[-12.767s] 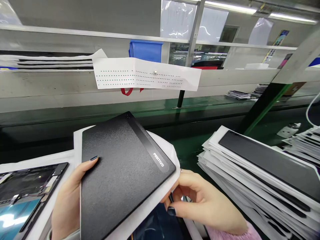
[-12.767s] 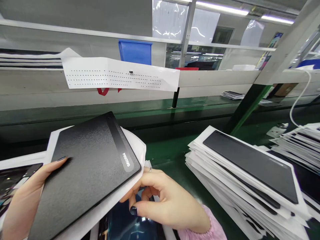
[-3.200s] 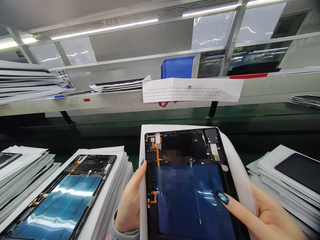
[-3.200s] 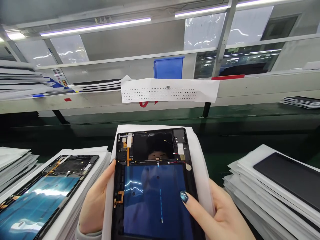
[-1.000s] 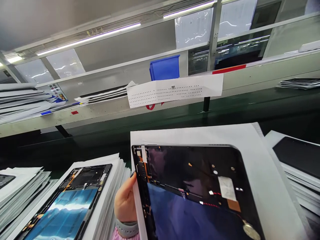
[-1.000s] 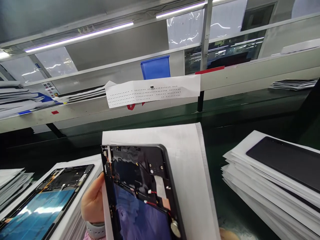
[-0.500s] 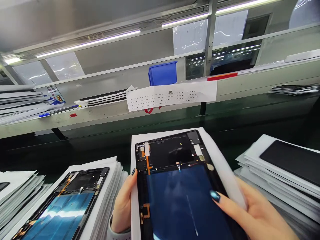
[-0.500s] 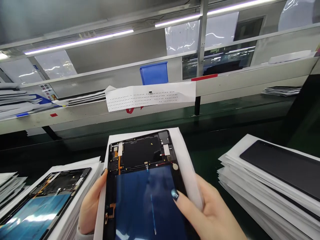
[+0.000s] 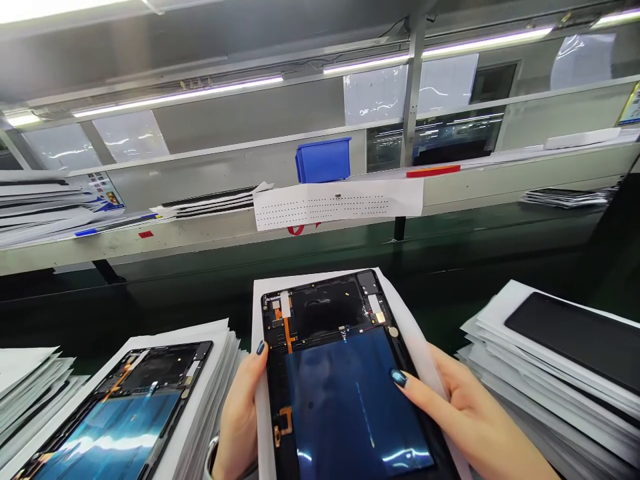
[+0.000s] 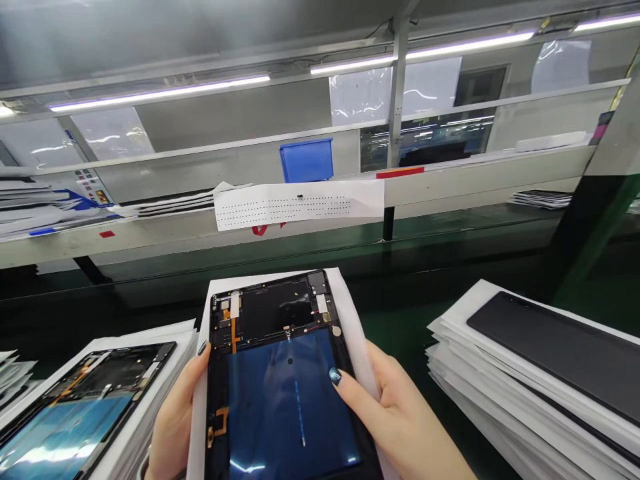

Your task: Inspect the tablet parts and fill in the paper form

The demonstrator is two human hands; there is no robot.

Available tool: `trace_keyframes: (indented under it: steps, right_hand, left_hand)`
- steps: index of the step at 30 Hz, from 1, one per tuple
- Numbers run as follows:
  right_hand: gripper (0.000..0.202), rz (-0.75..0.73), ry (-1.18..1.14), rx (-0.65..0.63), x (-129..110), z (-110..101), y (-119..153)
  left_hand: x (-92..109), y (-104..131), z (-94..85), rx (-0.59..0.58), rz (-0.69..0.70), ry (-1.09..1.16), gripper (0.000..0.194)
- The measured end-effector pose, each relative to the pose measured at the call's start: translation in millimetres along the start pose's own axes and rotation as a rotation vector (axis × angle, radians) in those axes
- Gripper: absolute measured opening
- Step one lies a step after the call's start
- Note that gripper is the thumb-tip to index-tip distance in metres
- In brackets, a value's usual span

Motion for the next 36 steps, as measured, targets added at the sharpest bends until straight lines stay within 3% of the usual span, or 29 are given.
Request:
trace_keyframes:
  steps: [3, 5, 9, 12, 20, 24, 30, 36]
  right_hand:
    - [0.063, -0.008, -0.006, 0.003, 1, 0, 0]
    - [0.06, -0.029, -0.005, -0.024, -1, 2, 0]
    - [0.052, -0.074, -0.018, -0.087, -7, 7, 0]
    - [0.048, -0.114, -0.033, -0.125, -11, 9, 0]
    - [0.045, -0.157, 0.002, -0.123, -12, 9, 0]
    - [0.049, -0.093, -0.045, -0.126, -7, 9, 2]
    - [0.049, -0.075, -0.114, -0.119, -7, 12, 5]
    - [0.05, -0.048, -0.109, -0.156, -3, 13, 2]
  left_hand:
    - [9, 0, -2.8, 0.03, 0.079, -0.031, 0.02]
    - [7, 0, 0.2, 0.016, 0.006, -0.031, 0.013]
    - [6, 3, 11.8, -0.033, -0.156, 0.0, 0.019]
    - [11, 5, 11.6, 0.015, -0.183, -0.013, 0.009]
    - [15, 6, -0.2, 0.162, -0.174, -0.103, 0.016]
    - [8, 7, 9.2, 0.057, -0.284, 0.031, 0.016]
    - [7, 1, 9.3, 0.018, -0.253, 0.028, 0.014]
    - [0, 6, 26.9, -0.094, -0.403, 0.107, 0.035]
Point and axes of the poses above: each hand's wrist, its own y-axis away from the middle knuckle, its own z-axis out of the palm, x = y × z, the point moved 8 cm from there along -y, towards the middle knuckle, and after that the axes turned 15 degrees about z, right-handed, at the moved point
